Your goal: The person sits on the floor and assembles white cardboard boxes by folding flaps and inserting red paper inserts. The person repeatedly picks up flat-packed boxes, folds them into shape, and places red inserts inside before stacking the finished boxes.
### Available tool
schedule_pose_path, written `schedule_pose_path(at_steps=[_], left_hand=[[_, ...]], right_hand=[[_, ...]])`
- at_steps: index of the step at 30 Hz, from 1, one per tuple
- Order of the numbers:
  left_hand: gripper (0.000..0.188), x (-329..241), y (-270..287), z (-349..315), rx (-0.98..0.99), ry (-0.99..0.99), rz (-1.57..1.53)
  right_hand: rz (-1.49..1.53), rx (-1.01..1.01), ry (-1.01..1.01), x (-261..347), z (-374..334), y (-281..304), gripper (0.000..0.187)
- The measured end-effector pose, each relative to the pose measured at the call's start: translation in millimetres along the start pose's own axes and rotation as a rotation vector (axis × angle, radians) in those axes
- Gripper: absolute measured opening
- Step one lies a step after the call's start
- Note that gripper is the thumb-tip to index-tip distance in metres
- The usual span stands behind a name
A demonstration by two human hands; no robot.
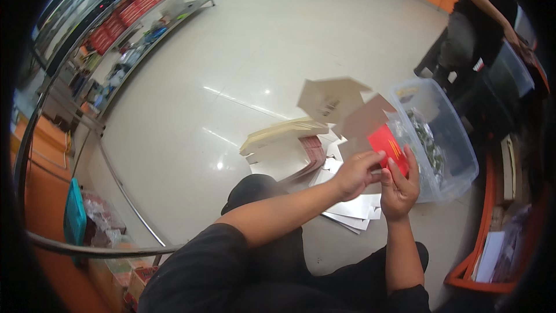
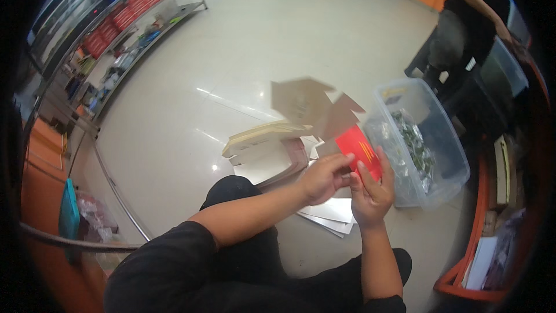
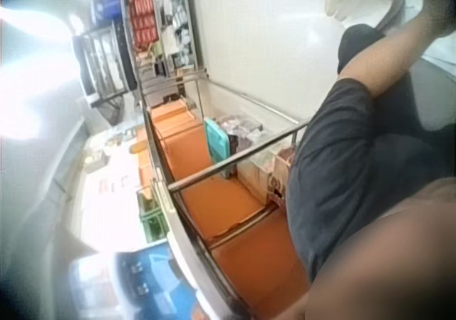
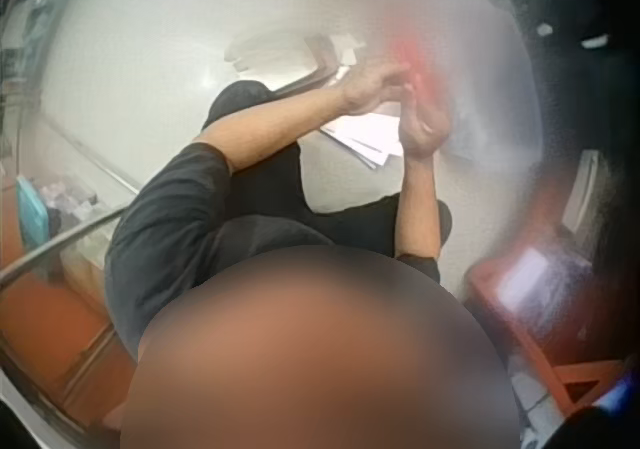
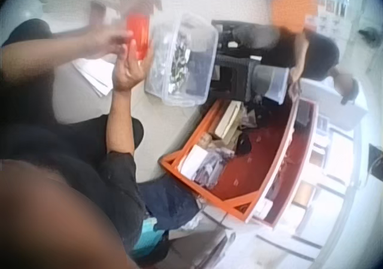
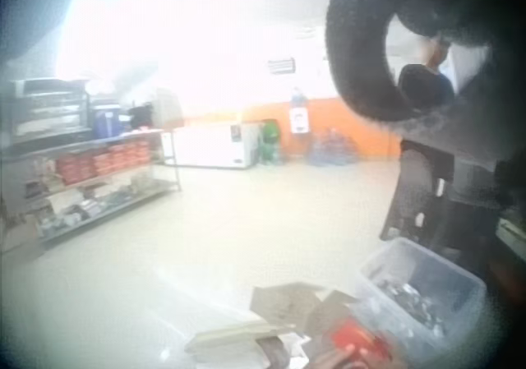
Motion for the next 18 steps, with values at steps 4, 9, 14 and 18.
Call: schedule_pose_path(at_steps=[4, 9, 14, 18], left_hand=[[0.029, -14, -1, -22, 0.002, -0.043, 0.043], [0.027, -16, -3, -26, -0.007, -0.002, 0.044], [0.026, -11, -10, -24, 0.025, -0.001, 0.098], [0.032, -29, -18, -17, -0.040, -0.096, 0.141]], right_hand=[[-0.107, 0.032, 0.131, 30, -3, -9, 0.035], [-0.042, -0.001, -0.023, 29, -4, -16, 0.034], [0.007, -0.014, -0.109, 27, 0, -13, 0.048], [0.035, 0.104, -0.029, 30, 1, -11, 0.065]])
Point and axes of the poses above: each hand's wrist, its own z-axis towards the middle knuckle, its own y-axis out of the back of the hand, x = y × z, the point moved 7 cm from there along z, towards the middle knuckle, and after that the axes turned 12 degrees about -z, right-handed, at the moved point
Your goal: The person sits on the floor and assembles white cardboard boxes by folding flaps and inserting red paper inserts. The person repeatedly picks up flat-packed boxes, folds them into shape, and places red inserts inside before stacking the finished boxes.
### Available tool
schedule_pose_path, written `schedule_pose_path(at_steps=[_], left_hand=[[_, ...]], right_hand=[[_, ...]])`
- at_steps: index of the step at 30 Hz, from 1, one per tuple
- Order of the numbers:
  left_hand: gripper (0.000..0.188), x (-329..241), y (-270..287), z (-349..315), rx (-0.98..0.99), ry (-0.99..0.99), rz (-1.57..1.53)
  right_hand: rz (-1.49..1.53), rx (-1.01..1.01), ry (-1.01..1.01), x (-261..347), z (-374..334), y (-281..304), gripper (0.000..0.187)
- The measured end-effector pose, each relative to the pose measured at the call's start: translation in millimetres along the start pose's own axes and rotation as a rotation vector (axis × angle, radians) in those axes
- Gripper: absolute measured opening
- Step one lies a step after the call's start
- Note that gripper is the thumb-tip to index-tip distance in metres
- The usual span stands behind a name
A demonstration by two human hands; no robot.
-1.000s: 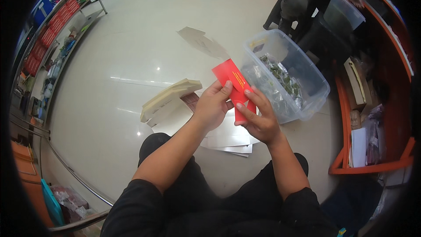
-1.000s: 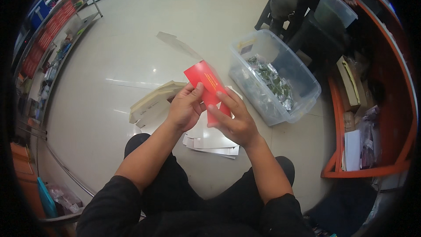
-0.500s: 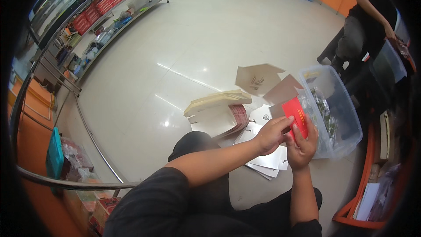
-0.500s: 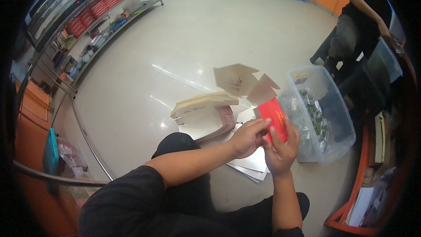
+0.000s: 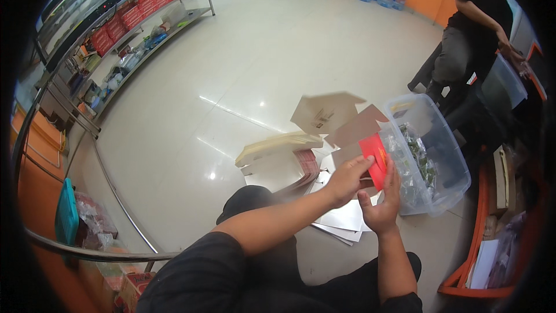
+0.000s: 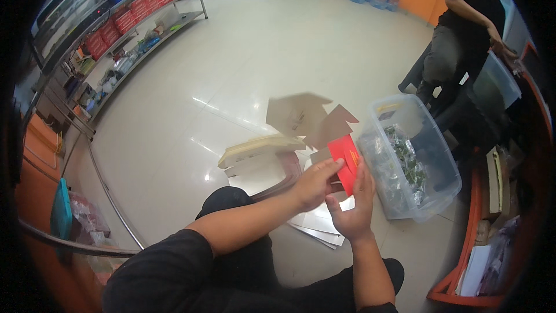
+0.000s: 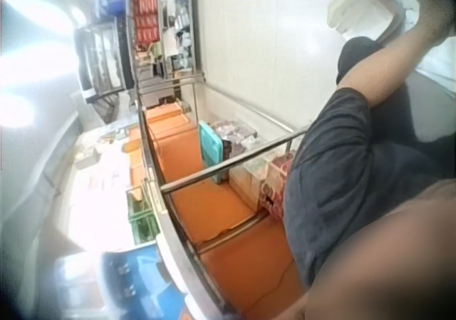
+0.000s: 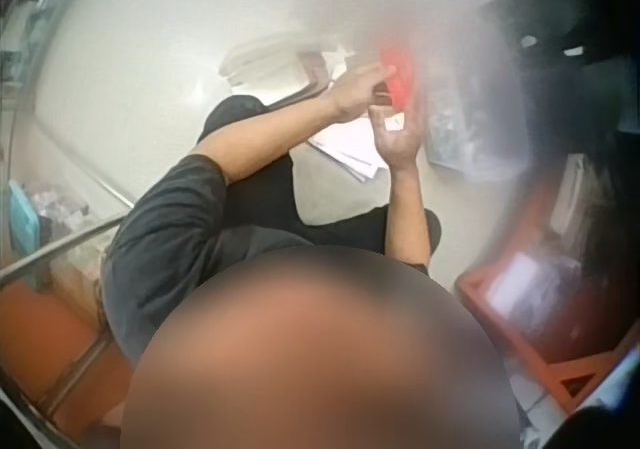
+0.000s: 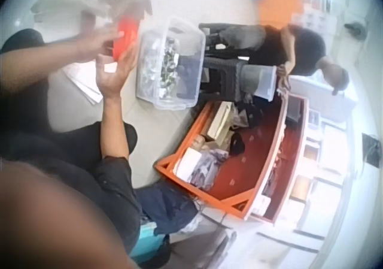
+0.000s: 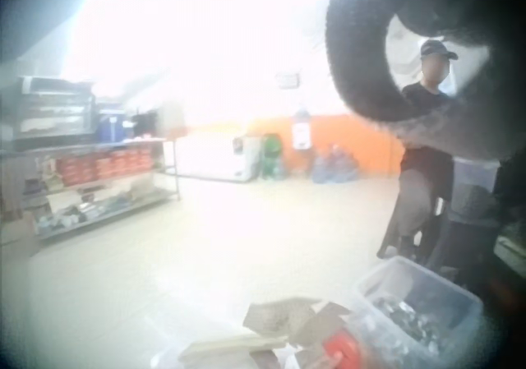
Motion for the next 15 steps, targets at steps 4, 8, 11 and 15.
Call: schedule_pose_path(at_steps=[4, 8, 11, 15], left_hand=[[0.033, -9, -10, 2, 0.023, 0.005, 0.358], [0.030, -5, 7, 26, -0.178, -0.028, 0.476], [0.034, 15, 5, 67, -0.231, 0.063, 0.740], [0.037, 16, -40, 115, -0.019, -0.028, 0.718]], right_hand=[[0.057, 0.197, -0.088, 3, 15, 2, 0.070], [-0.087, 0.399, -0.057, 3, 57, 51, 0.080], [0.341, -0.127, -0.076, -4, 96, 149, 0.132], [0.654, -0.216, 0.258, 30, 138, 227, 0.113]])
Point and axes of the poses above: each hand's wrist, its own z-axis towards the middle knuckle, its own y-axis out of the back of the hand, x = y × z, the point moved 7 cm from there along z, towards the middle knuckle, and after that the axes turned 12 degrees about -z, right-handed, at the moved point
